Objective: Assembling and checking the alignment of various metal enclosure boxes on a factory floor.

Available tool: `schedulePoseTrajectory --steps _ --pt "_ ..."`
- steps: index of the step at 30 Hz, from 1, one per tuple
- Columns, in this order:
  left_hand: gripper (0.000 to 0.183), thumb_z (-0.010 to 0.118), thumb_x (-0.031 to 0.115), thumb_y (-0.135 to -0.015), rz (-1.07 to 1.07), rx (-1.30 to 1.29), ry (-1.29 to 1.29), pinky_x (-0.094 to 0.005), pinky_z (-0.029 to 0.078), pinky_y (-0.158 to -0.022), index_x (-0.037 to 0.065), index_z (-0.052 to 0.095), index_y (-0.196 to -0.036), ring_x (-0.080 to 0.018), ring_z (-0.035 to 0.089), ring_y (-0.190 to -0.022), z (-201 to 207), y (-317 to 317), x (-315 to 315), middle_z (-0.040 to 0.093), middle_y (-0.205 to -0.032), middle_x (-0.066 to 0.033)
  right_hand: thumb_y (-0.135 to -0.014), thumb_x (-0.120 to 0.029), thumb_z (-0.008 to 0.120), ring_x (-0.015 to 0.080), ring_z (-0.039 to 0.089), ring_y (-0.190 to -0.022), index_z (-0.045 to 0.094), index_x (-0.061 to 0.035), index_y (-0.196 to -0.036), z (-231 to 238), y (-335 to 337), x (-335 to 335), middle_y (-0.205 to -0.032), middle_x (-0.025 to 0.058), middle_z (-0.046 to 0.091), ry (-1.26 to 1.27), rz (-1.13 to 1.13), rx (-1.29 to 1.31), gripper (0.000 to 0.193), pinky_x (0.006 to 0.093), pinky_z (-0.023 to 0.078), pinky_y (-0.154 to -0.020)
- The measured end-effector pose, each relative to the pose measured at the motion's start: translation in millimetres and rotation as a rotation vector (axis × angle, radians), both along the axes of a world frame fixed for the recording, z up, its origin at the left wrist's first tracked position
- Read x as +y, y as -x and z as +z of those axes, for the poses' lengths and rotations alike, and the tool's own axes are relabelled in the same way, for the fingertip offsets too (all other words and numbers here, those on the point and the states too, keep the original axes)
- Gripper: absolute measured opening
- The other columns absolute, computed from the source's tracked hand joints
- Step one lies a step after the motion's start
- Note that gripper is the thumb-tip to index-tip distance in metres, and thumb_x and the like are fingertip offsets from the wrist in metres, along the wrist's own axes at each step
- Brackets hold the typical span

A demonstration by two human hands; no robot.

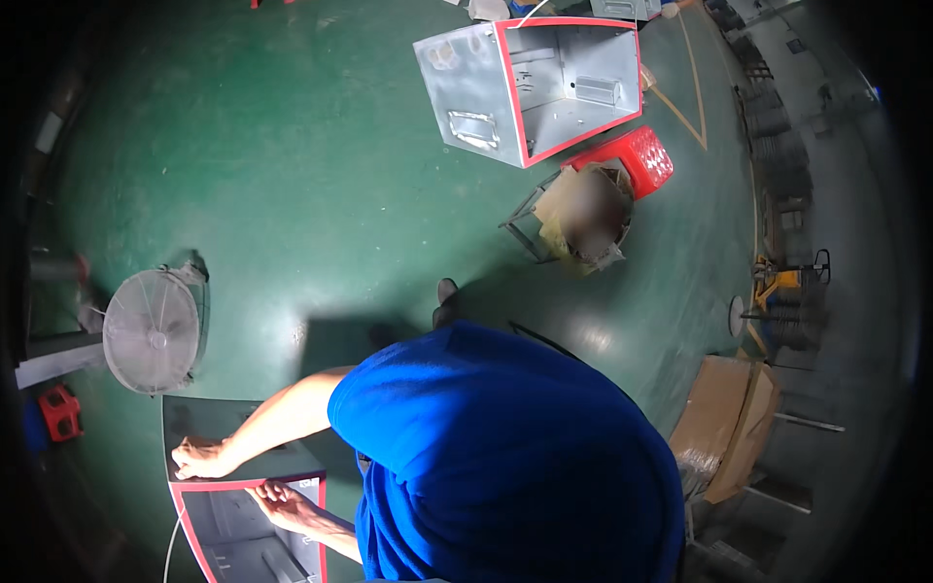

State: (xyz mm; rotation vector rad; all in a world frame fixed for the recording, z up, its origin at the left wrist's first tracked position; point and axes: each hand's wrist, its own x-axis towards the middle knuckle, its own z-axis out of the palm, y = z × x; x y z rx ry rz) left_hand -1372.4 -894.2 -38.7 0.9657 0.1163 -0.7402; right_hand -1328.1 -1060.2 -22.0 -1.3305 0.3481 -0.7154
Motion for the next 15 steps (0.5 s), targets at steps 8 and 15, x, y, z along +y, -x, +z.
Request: schedulePoseTrajectory --steps 8,15 --pt "0.037 0.051 0.005 -0.091 0.035 -0.151 -0.103 -0.0171 0.048 -0.065 -0.006 0.043 -0.125 -0.0104 0.054 -0.083 29.5 47.7 -28.2 0.055 -0.102 -0.0096 -0.078 -0.029 0.069 0.0191 0.054 -0.055 0.050 -0.0036 -0.069 -19.3 89.2 -37.3 -0.058 0.0077 0.054 0.126 0.150 0.066 0.033 0.0357 0.042 -0.052" --pt "0.046 0.050 0.008 -0.092 -0.345 -0.143 -0.092 -0.0254 0.046 -0.095 -0.005 0.035 -0.133 -0.0183 0.051 -0.115 47.4 145.9 -115.9 0.050 -0.128 -0.0182 -0.087 -0.031 0.060 0.0143 0.058 -0.052 0.054 -0.0039 -0.069 -56.4 298.6 -85.8 -0.060 0.0052 0.060 -0.109 -0.012 0.388 0.033 0.0305 0.046 -0.049"
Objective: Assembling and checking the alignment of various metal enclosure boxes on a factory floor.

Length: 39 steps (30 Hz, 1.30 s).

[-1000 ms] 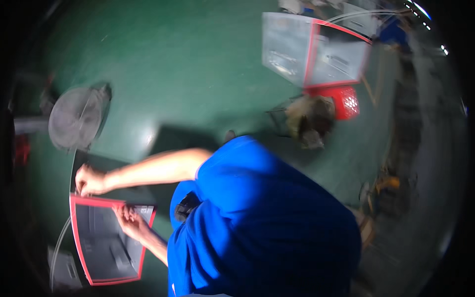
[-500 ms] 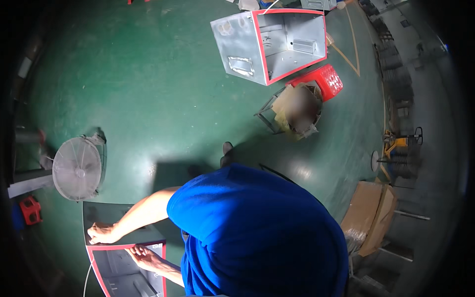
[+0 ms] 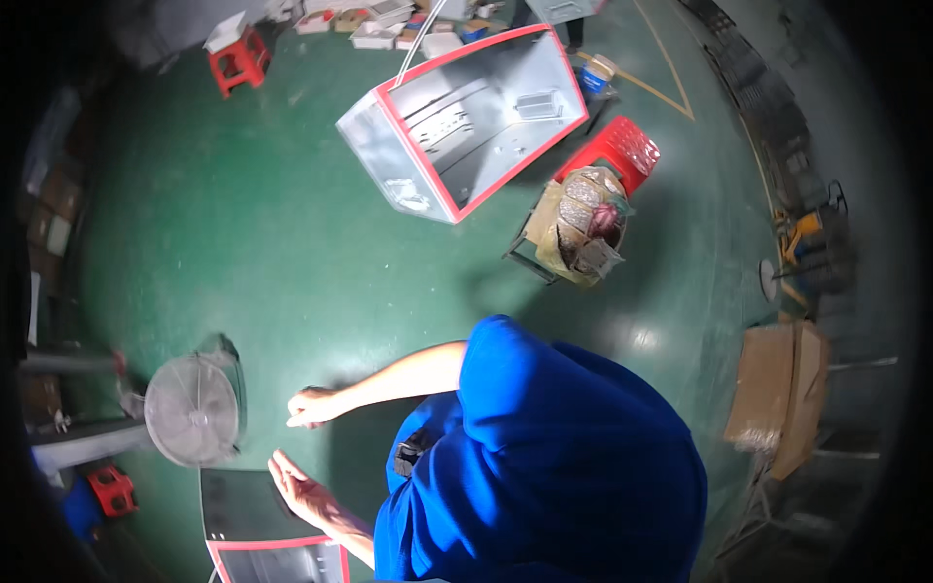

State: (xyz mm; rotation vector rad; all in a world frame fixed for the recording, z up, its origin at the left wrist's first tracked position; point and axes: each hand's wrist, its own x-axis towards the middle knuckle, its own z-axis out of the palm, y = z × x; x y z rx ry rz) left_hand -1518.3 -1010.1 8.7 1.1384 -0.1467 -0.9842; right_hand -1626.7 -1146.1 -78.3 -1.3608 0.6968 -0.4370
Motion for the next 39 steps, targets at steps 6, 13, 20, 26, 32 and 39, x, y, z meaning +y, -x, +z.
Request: schedulePoseTrajectory --steps 6,13,20,26,32,39 --pt "0.041 0.058 0.014 -0.090 -0.523 0.171 0.093 -0.0209 0.049 -0.087 -0.007 0.046 -0.124 -0.0160 0.056 -0.106 -27.3 132.5 -56.7 0.057 -0.116 -0.0152 -0.088 -0.031 0.057 0.0147 0.059 -0.054 0.060 -0.0036 -0.075 -52.2 221.8 39.5 -0.064 0.0064 0.062 -0.069 -0.321 0.257 0.030 0.0302 0.047 -0.049" --pt "0.031 0.055 0.015 -0.091 -0.934 0.533 -0.067 -0.0289 0.052 -0.086 -0.005 0.052 -0.114 -0.0223 0.060 -0.098 -44.8 364.5 -72.7 0.059 -0.106 -0.0159 -0.089 -0.027 0.055 0.0148 0.058 -0.055 0.063 -0.0018 -0.080 -83.9 466.3 127.2 -0.065 0.0060 0.062 -0.213 -0.720 0.377 0.028 0.0298 0.047 -0.053" --pt "0.027 0.055 0.014 -0.089 -1.221 0.639 -0.345 -0.0329 0.050 -0.087 -0.003 0.054 -0.111 -0.0219 0.058 -0.098 -68.6 499.4 -71.0 0.059 -0.105 -0.0124 -0.081 -0.029 0.062 0.0164 0.063 -0.058 0.062 0.0005 -0.076 -139.0 640.7 167.2 -0.068 0.0080 0.065 -0.387 -0.930 0.537 0.030 0.0308 0.050 -0.052" --pt "0.021 0.047 0.008 -0.092 -1.320 0.593 -0.463 -0.0245 0.047 -0.071 0.001 0.054 -0.111 -0.0124 0.055 -0.079 -127.8 579.0 -112.6 0.057 -0.090 -0.0050 -0.083 -0.019 0.059 0.0162 0.062 -0.057 0.058 0.0011 -0.082 -154.7 756.0 132.6 -0.068 0.0081 0.062 -0.394 -1.009 0.747 0.020 0.0307 0.051 -0.051" --pt "0.030 0.041 -0.001 -0.088 -1.324 0.415 -0.563 -0.0276 0.051 -0.080 -0.002 0.052 -0.116 -0.0190 0.059 -0.096 -143.2 653.1 -152.5 0.058 -0.106 -0.0131 -0.080 -0.021 0.061 0.0251 0.062 -0.066 0.059 0.0015 -0.084 -156.9 859.9 73.8 -0.074 0.0146 0.062 -0.337 -1.111 0.780 0.023 0.0364 0.049 -0.060" --pt "0.033 0.038 -0.004 -0.084 -1.218 0.425 -0.453 -0.0333 0.049 -0.086 -0.007 0.050 -0.114 -0.0267 0.058 -0.098 -148.6 720.2 -182.0 0.058 -0.108 -0.0197 -0.074 -0.023 0.061 0.0368 0.061 -0.082 0.060 -0.0003 -0.082 -183.5 957.3 43.2 -0.086 0.0214 0.063 -0.065 -0.746 1.067 0.024 0.0450 0.047 -0.071"
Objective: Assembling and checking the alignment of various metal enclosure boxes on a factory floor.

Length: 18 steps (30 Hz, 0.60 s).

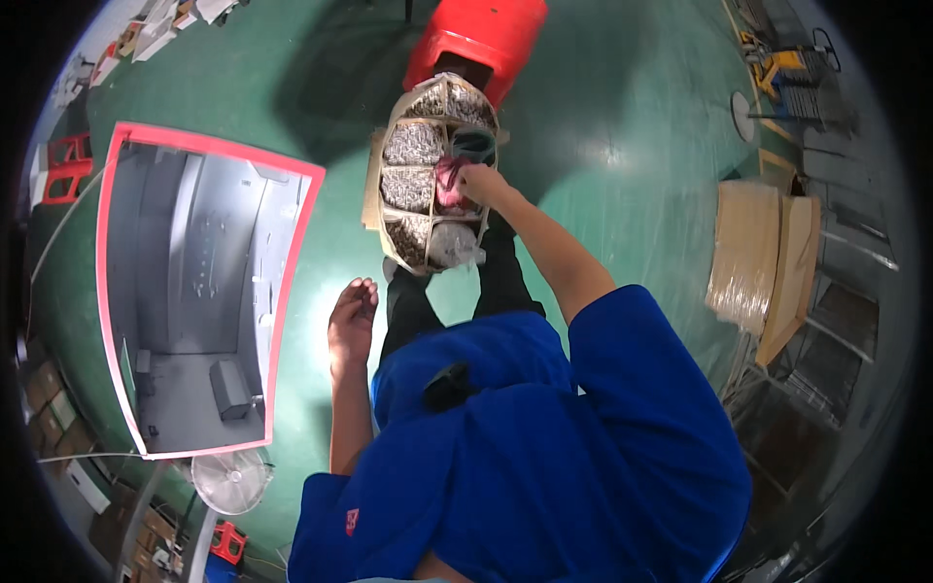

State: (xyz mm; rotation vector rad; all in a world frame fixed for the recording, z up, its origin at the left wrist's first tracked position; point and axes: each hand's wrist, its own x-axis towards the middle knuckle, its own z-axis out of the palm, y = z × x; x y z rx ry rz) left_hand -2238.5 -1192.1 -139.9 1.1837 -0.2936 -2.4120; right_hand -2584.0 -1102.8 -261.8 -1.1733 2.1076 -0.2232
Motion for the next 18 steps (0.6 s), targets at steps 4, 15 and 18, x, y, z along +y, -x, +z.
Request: schedulePoseTrajectory --steps 4,15,18 --pt "0.028 0.040 0.002 -0.093 0.163 -0.161 -0.013 -0.0326 0.049 -0.081 -0.007 0.049 -0.118 -0.0247 0.059 -0.090 11.6 53.9 13.2 0.059 -0.107 -0.0206 -0.072 -0.022 0.059 0.0370 0.061 -0.078 0.061 -0.0047 -0.080 -33.9 56.5 0.5 -0.080 0.0188 0.062 -0.010 0.171 -0.098 0.019 0.0460 0.048 -0.068" --pt "0.020 0.049 0.013 -0.094 0.248 0.121 -0.057 -0.0270 0.051 -0.068 0.002 0.057 -0.108 -0.0166 0.059 -0.076 32.7 313.0 84.2 0.063 -0.089 -0.0088 -0.073 -0.023 0.059 0.0352 0.061 -0.090 0.062 -0.0036 -0.091 -23.3 346.8 17.7 -0.091 0.0184 0.064 -0.214 0.240 0.147 0.027 0.0451 0.049 -0.076" --pt "0.020 0.049 0.019 -0.094 0.252 0.138 -0.015 -0.0275 0.050 -0.066 0.004 0.058 -0.103 -0.0177 0.060 -0.078 30.8 335.9 69.1 0.063 -0.091 -0.0088 -0.073 -0.026 0.062 0.0338 0.061 -0.092 0.065 -0.0032 -0.085 -13.0 429.2 -1.7 -0.095 0.0171 0.064 -0.269 0.199 0.303 0.026 0.0441 0.049 -0.076"
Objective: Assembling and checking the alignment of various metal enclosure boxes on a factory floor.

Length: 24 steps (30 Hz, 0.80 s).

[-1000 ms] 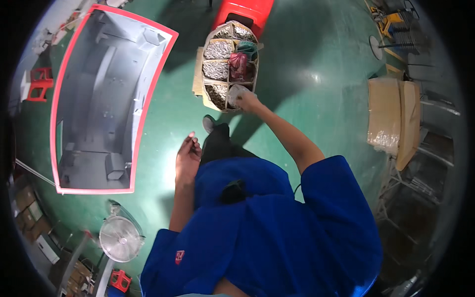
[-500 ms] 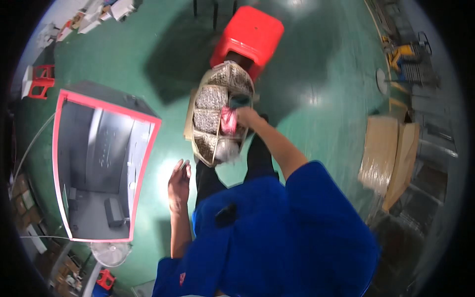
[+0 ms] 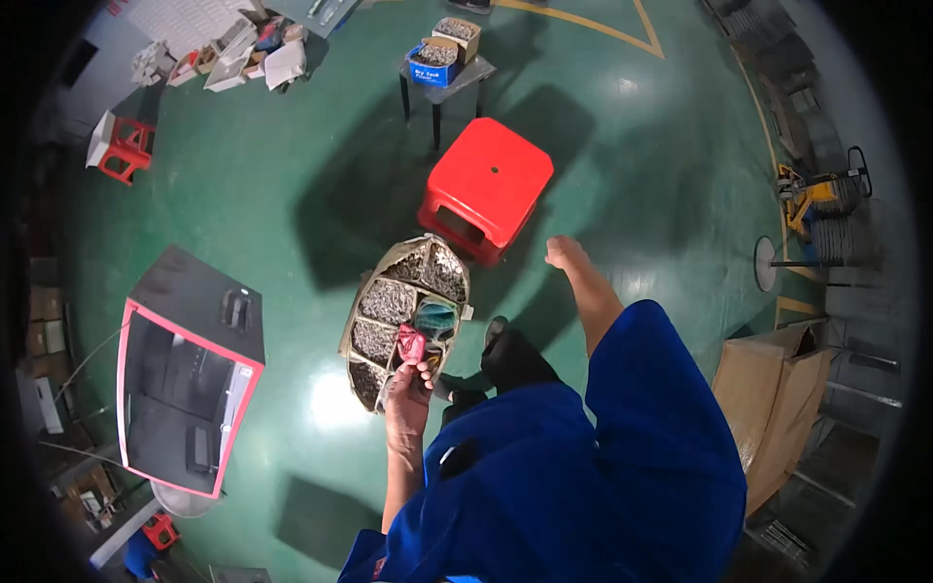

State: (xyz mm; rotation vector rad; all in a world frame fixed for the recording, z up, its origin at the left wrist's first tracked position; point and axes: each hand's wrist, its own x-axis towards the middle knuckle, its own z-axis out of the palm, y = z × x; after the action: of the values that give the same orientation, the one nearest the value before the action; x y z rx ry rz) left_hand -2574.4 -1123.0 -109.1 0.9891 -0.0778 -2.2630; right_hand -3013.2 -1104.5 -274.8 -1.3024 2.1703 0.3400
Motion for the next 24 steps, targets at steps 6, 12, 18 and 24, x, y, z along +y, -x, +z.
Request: schedulePoseTrajectory --steps 6,12,18,24 --pt "0.018 0.046 0.016 -0.093 0.229 -0.266 -0.103 -0.0235 0.045 -0.064 0.001 0.057 -0.094 -0.0108 0.053 -0.076 -26.1 15.3 -14.0 0.055 -0.084 -0.0018 -0.076 -0.029 0.065 0.0313 0.060 -0.097 0.062 -0.0072 -0.097 -7.3 75.5 -105.2 -0.099 0.0144 0.064 0.118 0.129 -0.102 0.030 0.0437 0.047 -0.081" --pt "0.020 0.053 0.015 -0.092 0.380 -0.242 -0.016 -0.0187 0.034 -0.053 0.001 0.057 -0.104 -0.0058 0.042 -0.061 -60.5 95.3 4.3 0.049 -0.074 0.0014 -0.079 -0.029 0.064 0.0314 0.058 -0.103 0.057 -0.0035 -0.105 -4.0 105.9 -224.1 -0.106 0.0167 0.062 0.141 0.370 -0.267 0.037 0.0433 0.048 -0.082" --pt "0.021 0.051 0.009 -0.090 0.453 -0.100 -0.167 -0.0224 0.043 -0.059 0.000 0.054 -0.109 -0.0122 0.051 -0.070 -45.6 240.7 -1.3 0.056 -0.084 -0.0049 -0.082 -0.033 0.063 0.0316 0.054 -0.110 0.053 -0.0019 -0.114 30.8 192.7 -290.8 -0.113 0.0175 0.059 0.035 0.387 -0.243 0.045 0.0406 0.043 -0.093" --pt "0.021 0.056 0.021 -0.089 0.271 -0.164 -0.045 -0.0261 0.045 -0.065 0.003 0.062 -0.098 -0.0117 0.056 -0.074 -80.9 304.0 -101.0 0.059 -0.082 -0.0021 -0.082 -0.034 0.062 0.0320 0.052 -0.113 0.055 -0.0048 -0.114 34.0 245.8 -399.0 -0.117 0.0166 0.058 0.227 0.413 -0.251 0.044 0.0418 0.043 -0.092"
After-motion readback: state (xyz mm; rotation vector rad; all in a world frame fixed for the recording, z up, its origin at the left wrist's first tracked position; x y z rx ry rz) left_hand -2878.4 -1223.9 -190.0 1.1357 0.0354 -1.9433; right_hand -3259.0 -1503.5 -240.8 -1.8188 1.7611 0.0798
